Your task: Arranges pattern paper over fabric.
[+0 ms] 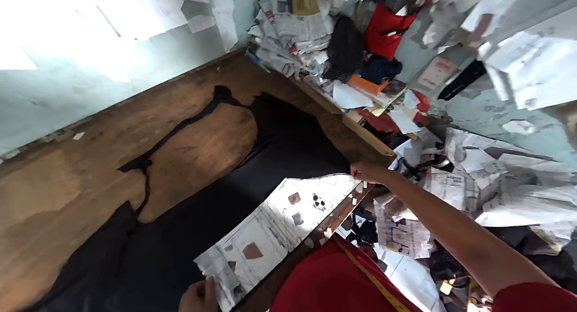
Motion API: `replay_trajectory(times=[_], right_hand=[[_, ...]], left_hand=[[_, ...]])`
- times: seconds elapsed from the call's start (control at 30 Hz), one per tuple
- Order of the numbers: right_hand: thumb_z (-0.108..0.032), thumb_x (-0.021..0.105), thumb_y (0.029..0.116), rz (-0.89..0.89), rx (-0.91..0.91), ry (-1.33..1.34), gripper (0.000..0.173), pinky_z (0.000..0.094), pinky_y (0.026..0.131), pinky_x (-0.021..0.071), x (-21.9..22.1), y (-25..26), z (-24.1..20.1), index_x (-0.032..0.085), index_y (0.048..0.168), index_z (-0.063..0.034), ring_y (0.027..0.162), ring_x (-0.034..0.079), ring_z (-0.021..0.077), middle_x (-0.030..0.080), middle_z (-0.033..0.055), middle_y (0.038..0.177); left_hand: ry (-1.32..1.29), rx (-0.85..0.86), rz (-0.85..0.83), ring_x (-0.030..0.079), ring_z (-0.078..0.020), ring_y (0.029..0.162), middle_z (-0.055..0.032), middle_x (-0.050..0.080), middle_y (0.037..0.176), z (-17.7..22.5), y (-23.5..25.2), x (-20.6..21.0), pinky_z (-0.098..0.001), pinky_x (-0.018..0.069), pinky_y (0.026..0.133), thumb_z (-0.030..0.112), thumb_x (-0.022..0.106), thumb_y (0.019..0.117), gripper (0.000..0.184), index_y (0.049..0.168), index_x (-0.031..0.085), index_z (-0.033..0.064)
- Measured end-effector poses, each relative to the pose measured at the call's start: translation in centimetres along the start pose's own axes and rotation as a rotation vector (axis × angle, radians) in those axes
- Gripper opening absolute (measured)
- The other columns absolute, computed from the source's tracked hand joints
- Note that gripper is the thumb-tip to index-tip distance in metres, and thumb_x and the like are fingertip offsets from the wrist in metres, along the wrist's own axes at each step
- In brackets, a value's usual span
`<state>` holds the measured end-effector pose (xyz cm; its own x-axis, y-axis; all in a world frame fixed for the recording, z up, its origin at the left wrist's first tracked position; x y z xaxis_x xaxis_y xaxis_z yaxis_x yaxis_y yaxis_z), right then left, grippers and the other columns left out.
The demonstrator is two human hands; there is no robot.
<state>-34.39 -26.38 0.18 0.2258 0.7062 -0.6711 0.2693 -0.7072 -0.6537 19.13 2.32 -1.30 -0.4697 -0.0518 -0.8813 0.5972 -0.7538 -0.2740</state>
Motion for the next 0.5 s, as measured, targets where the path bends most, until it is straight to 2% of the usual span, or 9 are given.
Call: replay_trajectory(times=[0.1, 0.33, 0.5], right_hand=[[-0.016, 0.06, 0.1014, 0.004, 0.01, -0.026, 0.028, 0.0639, 0.103, 0.0452, 0.3, -0.1, -0.2, 0.065, 0.125, -0.0012, 0.118, 0.062, 0.0426, 0.066, 0.0259, 0.122], [-0.013, 0.064, 0.1006, 0.031, 0.016, 0.054, 0.029, 0.0622, 0.098, 0.0481, 0.8, 0.5, 0.7, 0.063, 0.126, 0.0023, 0.11, 0.064, 0.0428, 0.065, 0.0286, 0.119], [-0.01, 0.064, 0.1009, 0.049, -0.004, 0.04, 0.028, 0.0614, 0.098, 0.0483, 0.8, 0.3, 0.6, 0.062, 0.124, 0.0055, 0.109, 0.064, 0.0444, 0.065, 0.0305, 0.118]], left_hand=[[-0.02, -0.031, 0.015, 0.068, -0.0424, 0.101, -0.0252, 0.07, 0.107, 0.5, -0.1, -0.4, -0.0652, 0.0514, 0.089, 0.03, 0.059, 0.1029, 0.035, 0.112, 0.07, -0.0024], [0.016, -0.125, -0.059, 0.068, -0.0362, 0.107, -0.0207, 0.069, 0.116, 1.3, -0.3, -1.2, -0.0576, 0.0533, 0.094, 0.031, 0.055, 0.1048, 0.036, 0.119, 0.069, 0.0005], [0.008, -0.125, -0.065, 0.068, -0.0332, 0.105, -0.0188, 0.069, 0.114, 1.0, -0.5, -1.0, -0.054, 0.0537, 0.093, 0.03, 0.052, 0.1057, 0.035, 0.117, 0.068, 0.0006]])
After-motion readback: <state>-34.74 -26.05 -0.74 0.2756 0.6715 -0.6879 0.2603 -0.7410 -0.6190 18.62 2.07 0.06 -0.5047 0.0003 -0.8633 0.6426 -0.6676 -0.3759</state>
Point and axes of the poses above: each hand's wrist, its own y-axis towards the middle knuckle, its own x-axis out of the palm, z = x × y, the point moved 5 cm from there along y, towards the middle knuckle
